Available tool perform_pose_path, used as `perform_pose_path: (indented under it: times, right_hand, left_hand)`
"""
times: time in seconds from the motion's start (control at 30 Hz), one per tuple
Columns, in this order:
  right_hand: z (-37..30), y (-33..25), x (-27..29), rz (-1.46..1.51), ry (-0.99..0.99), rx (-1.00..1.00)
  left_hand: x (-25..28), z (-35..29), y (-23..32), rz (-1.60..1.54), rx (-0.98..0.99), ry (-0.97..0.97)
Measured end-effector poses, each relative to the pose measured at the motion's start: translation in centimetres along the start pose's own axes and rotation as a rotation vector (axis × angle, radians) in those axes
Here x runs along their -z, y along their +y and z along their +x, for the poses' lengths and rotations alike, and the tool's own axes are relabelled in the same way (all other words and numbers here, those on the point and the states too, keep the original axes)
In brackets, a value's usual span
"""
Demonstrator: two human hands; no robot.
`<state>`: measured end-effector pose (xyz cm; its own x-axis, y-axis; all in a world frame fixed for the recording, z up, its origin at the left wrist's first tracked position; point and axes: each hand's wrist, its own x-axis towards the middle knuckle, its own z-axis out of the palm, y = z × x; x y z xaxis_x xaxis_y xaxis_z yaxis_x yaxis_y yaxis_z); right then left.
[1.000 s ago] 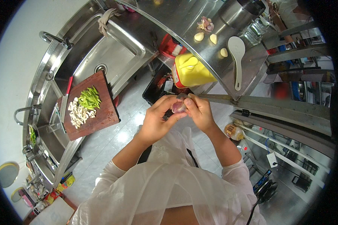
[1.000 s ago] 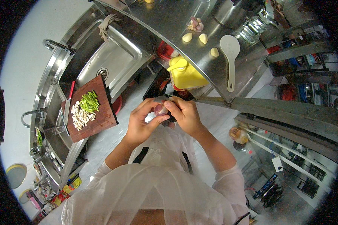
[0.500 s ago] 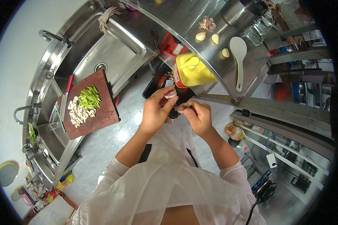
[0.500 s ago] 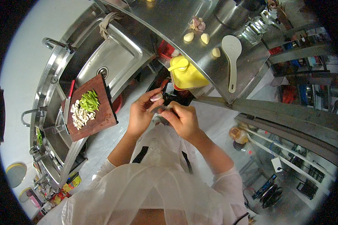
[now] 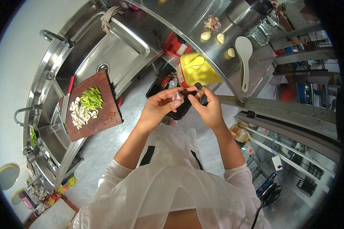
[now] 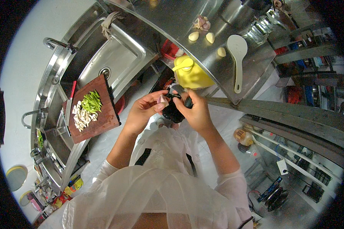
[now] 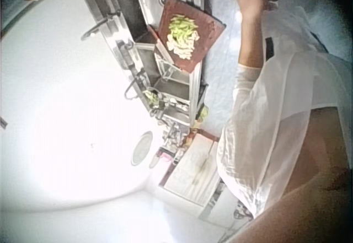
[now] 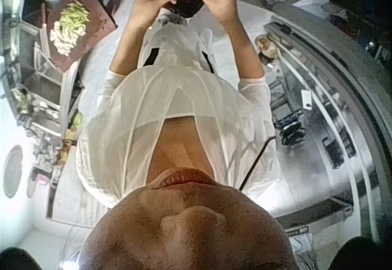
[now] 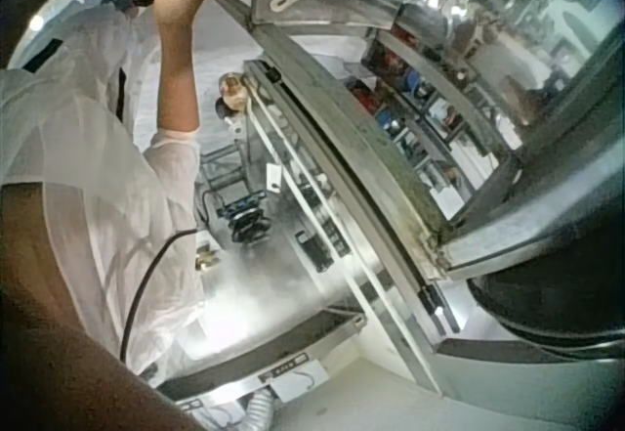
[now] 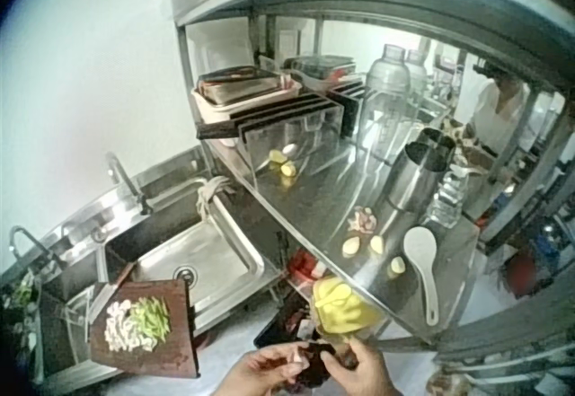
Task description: The person peels garlic cloves using a small knife in a kitchen, then washes their hands. They walk to a dining area and sort through several sheets of paper at a table, placing some into a drawer.
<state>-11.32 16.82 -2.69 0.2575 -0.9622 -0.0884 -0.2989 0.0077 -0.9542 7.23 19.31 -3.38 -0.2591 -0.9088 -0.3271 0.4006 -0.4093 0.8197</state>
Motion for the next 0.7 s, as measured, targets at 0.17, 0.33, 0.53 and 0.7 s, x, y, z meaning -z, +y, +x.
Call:
perform_pose_path:
  times: [0.17, 0.33, 0.53, 0.7]
  right_hand:
    - [-0.1, -1.2, 0.3, 0.082, -0.127, -0.043]
    - [-0.2, -1.8, 0.5, 0.096, -0.15, -0.096]
    - [-0.2, -1.5, 0.4, 0.138, -0.205, -0.158]
    - [-0.2, -1.6, 0.2, 0.163, -0.195, -0.174]
  left_hand:
    - [-0.4, -0.4, 0.3, 0.122, -0.045, 0.019]
    - [-0.6, -0.5, 1.0, 0.237, -0.076, 0.03]
    - [-0.5, -0.7, 1.7, 0.386, -0.117, 0.003]
    - [-0.4, -0.6, 1.7, 0.399, -0.094, -0.004]
